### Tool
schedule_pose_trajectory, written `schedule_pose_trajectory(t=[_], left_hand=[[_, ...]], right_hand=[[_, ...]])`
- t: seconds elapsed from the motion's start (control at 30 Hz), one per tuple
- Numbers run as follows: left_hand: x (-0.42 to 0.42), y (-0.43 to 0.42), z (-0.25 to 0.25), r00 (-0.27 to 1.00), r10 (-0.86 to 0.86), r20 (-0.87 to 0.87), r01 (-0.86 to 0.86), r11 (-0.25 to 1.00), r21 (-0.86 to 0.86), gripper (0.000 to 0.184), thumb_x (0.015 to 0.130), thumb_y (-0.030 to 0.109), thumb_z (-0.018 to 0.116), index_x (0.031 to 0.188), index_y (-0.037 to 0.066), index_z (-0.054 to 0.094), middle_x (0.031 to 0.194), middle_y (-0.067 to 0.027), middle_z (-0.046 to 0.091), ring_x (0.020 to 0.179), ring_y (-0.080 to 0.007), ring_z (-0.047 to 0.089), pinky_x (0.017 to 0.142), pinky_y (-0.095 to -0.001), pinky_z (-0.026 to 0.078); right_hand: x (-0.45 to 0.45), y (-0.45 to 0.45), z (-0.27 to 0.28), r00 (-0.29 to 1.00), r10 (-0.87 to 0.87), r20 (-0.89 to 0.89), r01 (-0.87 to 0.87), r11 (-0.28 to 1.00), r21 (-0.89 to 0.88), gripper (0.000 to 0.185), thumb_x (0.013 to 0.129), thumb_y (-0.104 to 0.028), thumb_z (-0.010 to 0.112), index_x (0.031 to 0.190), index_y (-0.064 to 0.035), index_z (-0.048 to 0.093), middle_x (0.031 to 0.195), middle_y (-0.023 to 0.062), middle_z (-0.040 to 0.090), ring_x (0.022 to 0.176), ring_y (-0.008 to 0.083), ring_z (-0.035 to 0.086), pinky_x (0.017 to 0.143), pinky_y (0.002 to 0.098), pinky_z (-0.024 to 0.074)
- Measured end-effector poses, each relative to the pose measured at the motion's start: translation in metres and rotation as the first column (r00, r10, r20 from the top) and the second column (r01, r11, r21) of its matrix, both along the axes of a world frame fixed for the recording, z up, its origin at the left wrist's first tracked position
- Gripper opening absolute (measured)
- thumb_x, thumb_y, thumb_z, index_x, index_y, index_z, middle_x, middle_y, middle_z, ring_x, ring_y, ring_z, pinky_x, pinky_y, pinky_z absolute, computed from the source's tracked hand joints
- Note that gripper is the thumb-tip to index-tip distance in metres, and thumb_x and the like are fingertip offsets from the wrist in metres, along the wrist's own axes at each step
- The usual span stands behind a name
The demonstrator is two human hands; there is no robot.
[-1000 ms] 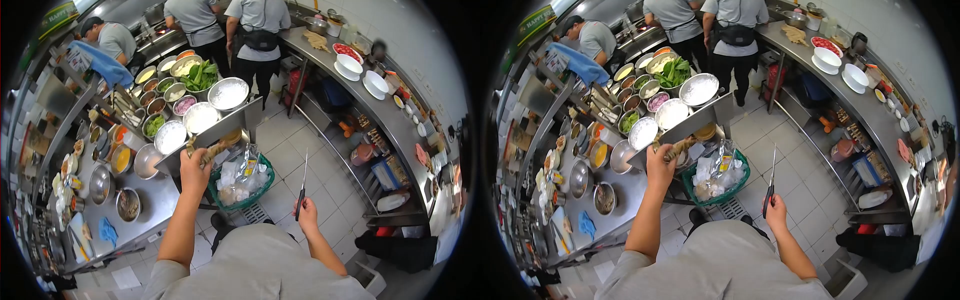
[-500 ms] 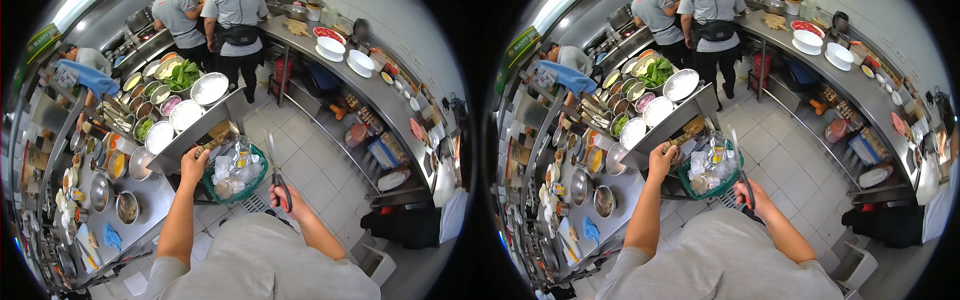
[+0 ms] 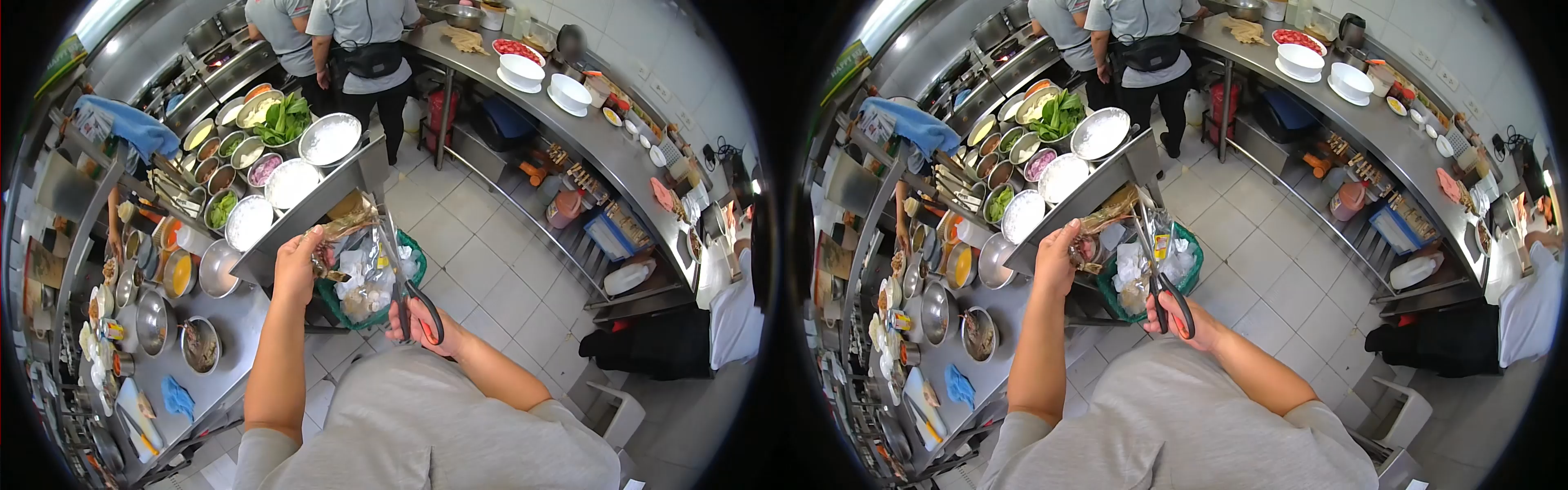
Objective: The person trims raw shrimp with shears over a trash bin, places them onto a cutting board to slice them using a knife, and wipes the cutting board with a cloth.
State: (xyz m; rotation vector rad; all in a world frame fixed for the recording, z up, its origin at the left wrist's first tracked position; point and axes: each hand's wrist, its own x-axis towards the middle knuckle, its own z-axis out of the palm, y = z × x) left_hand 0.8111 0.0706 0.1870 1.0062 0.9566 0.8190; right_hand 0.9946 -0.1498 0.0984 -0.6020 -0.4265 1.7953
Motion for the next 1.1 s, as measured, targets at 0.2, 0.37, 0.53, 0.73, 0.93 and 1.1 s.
schedule_pose_trajectory(t=[0.2,0.37,0.53,0.73,0.93,1.1], left_hand=[[-0.022,-0.013,-0.001,0.996,-0.083,-0.044,0.083,0.997,-0.007,0.031,0.102,0.032,0.070,0.098,0.002,0.071,0.081,-0.0067,0.070,0.066,-0.0137,0.064,0.062,-0.0290,0.052],[-0.038,-0.010,-0.007,0.990,0.017,0.142,0.002,0.991,-0.131,0.027,0.102,0.032,0.071,0.099,0.005,0.067,0.072,-0.0023,0.063,0.062,-0.0143,0.059,0.062,-0.0331,0.054],[-0.043,-0.004,-0.005,0.956,0.168,0.240,-0.078,0.936,-0.344,0.026,0.101,0.035,0.071,0.097,0.009,0.065,0.069,0.0005,0.060,0.060,-0.0139,0.056,0.061,-0.0322,0.050],[-0.038,-0.001,-0.008,0.920,0.164,0.356,0.035,0.870,-0.492,0.031,0.099,0.039,0.070,0.100,0.008,0.067,0.064,0.0097,0.058,0.059,-0.0062,0.055,0.065,-0.0303,0.045],[-0.041,-0.014,-0.010,0.933,0.080,0.352,0.114,0.859,-0.500,0.032,0.100,0.040,0.068,0.098,0.009,0.068,0.061,0.0104,0.057,0.056,-0.0061,0.054,0.065,-0.0317,0.047],[-0.049,-0.011,-0.019,0.929,0.093,0.359,0.105,0.862,-0.496,0.033,0.101,0.041,0.068,0.098,0.009,0.068,0.065,0.0077,0.059,0.060,-0.0079,0.057,0.065,-0.0332,0.049]], right_hand=[[-0.010,0.009,0.016,0.942,-0.083,0.326,0.154,0.967,-0.200,0.046,0.104,-0.052,0.065,0.100,-0.0066,0.062,0.080,-0.0009,0.060,0.061,0.0108,0.062,0.068,0.0364,0.0644],[-0.013,0.001,0.004,0.912,-0.152,0.381,0.236,0.955,-0.182,0.049,0.103,-0.055,0.064,0.104,-0.0066,0.062,0.085,0.0010,0.061,0.067,0.0117,0.063,0.072,0.0358,0.0639],[-0.005,-0.010,-0.010,0.995,0.070,0.070,-0.073,0.996,0.049,0.050,0.106,-0.052,0.060,0.129,-0.0073,0.056,0.113,0.0030,0.059,0.098,0.0135,0.063,0.104,0.0424,0.0542],[-0.031,-0.004,-0.015,0.963,0.256,-0.085,-0.245,0.961,0.125,0.056,0.101,-0.051,0.070,0.133,-0.0069,0.056,0.120,0.0054,0.057,0.109,0.0151,0.060,0.107,0.0416,0.0519],[-0.044,0.014,0.003,0.992,0.072,0.102,-0.079,0.995,0.060,0.060,0.097,-0.056,0.072,0.125,-0.0060,0.056,0.108,0.0058,0.060,0.092,0.0160,0.066,0.091,0.0386,0.0590],[-0.042,0.022,0.014,0.923,-0.091,0.373,0.180,0.961,-0.212,0.056,0.095,-0.058,0.074,0.103,-0.0041,0.061,0.080,0.0040,0.061,0.063,0.0160,0.065,0.059,0.0347,0.0613]])
